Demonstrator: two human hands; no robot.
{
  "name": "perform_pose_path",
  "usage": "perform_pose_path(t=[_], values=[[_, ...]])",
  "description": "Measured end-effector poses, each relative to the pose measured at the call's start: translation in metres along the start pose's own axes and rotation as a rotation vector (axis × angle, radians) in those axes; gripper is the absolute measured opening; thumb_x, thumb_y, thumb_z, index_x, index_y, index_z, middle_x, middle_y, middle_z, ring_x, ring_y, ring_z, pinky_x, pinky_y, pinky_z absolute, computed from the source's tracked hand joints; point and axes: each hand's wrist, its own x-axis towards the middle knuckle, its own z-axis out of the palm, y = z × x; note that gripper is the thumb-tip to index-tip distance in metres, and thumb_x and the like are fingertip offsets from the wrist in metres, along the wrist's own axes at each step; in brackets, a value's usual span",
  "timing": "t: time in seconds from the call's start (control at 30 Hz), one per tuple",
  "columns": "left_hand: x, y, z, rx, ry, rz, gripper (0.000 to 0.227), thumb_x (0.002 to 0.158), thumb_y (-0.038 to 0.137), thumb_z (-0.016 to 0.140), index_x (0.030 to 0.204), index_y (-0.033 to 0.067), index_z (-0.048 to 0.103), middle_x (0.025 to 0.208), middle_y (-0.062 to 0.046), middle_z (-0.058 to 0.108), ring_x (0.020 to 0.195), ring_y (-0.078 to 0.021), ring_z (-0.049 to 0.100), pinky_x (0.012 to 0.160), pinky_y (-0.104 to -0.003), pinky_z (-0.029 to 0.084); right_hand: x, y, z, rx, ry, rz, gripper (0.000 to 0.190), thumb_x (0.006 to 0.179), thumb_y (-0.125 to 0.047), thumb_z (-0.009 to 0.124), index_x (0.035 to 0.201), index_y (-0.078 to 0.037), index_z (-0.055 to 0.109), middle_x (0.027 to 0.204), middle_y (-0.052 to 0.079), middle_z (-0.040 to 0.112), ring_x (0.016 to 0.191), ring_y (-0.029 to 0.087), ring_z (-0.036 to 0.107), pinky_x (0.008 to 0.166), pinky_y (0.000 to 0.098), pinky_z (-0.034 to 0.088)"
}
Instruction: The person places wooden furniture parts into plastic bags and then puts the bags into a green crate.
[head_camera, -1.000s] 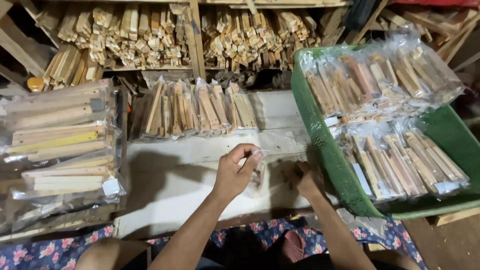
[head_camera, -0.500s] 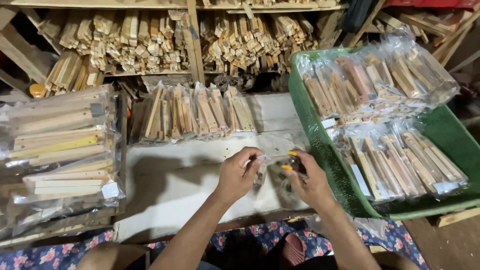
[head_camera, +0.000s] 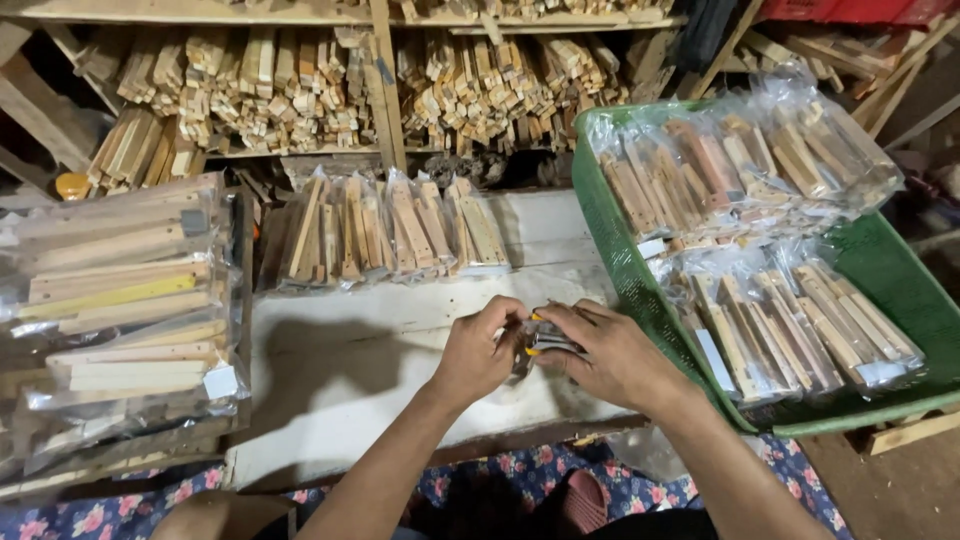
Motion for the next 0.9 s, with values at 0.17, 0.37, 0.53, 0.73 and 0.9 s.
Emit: perform_pose_path(t=[0.17, 0.37, 0.53, 0.73, 0.9], values=[[0.0, 0.012, -0.004, -0.087, -0.025, -0.086, 0.013, 0.089, 0.003, 0.069, 0.098, 0.0113, 0.066, 0.078, -0.015, 0.076, 0.08, -0.037, 0.076, 0.072, -0.046, 0.059, -0.009, 0.011, 0.011, 0.033, -0.051, 0.006, 0.054, 0.09, -0.041, 0.073, 0.127, -0.005, 0.059, 0.096, 0.017, 0.074, 0.082, 0.036, 0.07, 0.068, 0.0471, 0.059], [0.003, 0.009, -0.008, -0.221, -0.068, -0.139, 0.003, 0.094, 0.009, 0.071, 0.096, 0.0114, 0.07, 0.076, -0.011, 0.078, 0.077, -0.0221, 0.077, 0.072, -0.039, 0.06, 0.002, 0.007, 0.008, 0.025, -0.038, 0.008, 0.044, 0.092, -0.033, 0.074, 0.122, -0.003, 0.064, 0.083, 0.015, 0.073, 0.074, 0.033, 0.069, 0.063, 0.043, 0.057], [0.008, 0.011, -0.008, -0.28, -0.063, -0.134, 0.001, 0.094, 0.008, 0.071, 0.095, 0.0077, 0.072, 0.073, -0.014, 0.077, 0.072, -0.0136, 0.072, 0.069, -0.038, 0.06, -0.001, 0.006, 0.012, 0.082, -0.018, 0.068, 0.043, 0.088, -0.032, 0.078, 0.12, -0.006, 0.066, 0.076, 0.012, 0.072, 0.07, 0.029, 0.069, 0.059, 0.04, 0.056], [0.001, 0.002, -0.007, -0.243, -0.127, -0.187, 0.015, 0.103, 0.021, 0.062, 0.11, 0.0096, 0.068, 0.087, -0.016, 0.079, 0.074, -0.0304, 0.076, 0.068, -0.043, 0.059, 0.0, 0.006, 0.015, 0.147, 0.056, 0.099, 0.029, 0.087, -0.022, 0.079, 0.11, -0.006, 0.072, 0.065, 0.01, 0.069, 0.058, 0.03, 0.067, 0.051, 0.0393, 0.054], [0.012, 0.021, -0.012, -0.301, -0.241, -0.023, 0.054, 0.085, 0.018, 0.082, 0.13, -0.0048, 0.061, 0.121, -0.024, 0.07, 0.121, -0.0453, 0.063, 0.102, -0.055, 0.05, -0.006, 0.031, 0.032, 0.183, 0.079, 0.054, 0.035, 0.081, -0.009, 0.078, 0.115, -0.004, 0.074, 0.064, 0.01, 0.071, 0.056, 0.031, 0.066, 0.049, 0.0391, 0.053]])
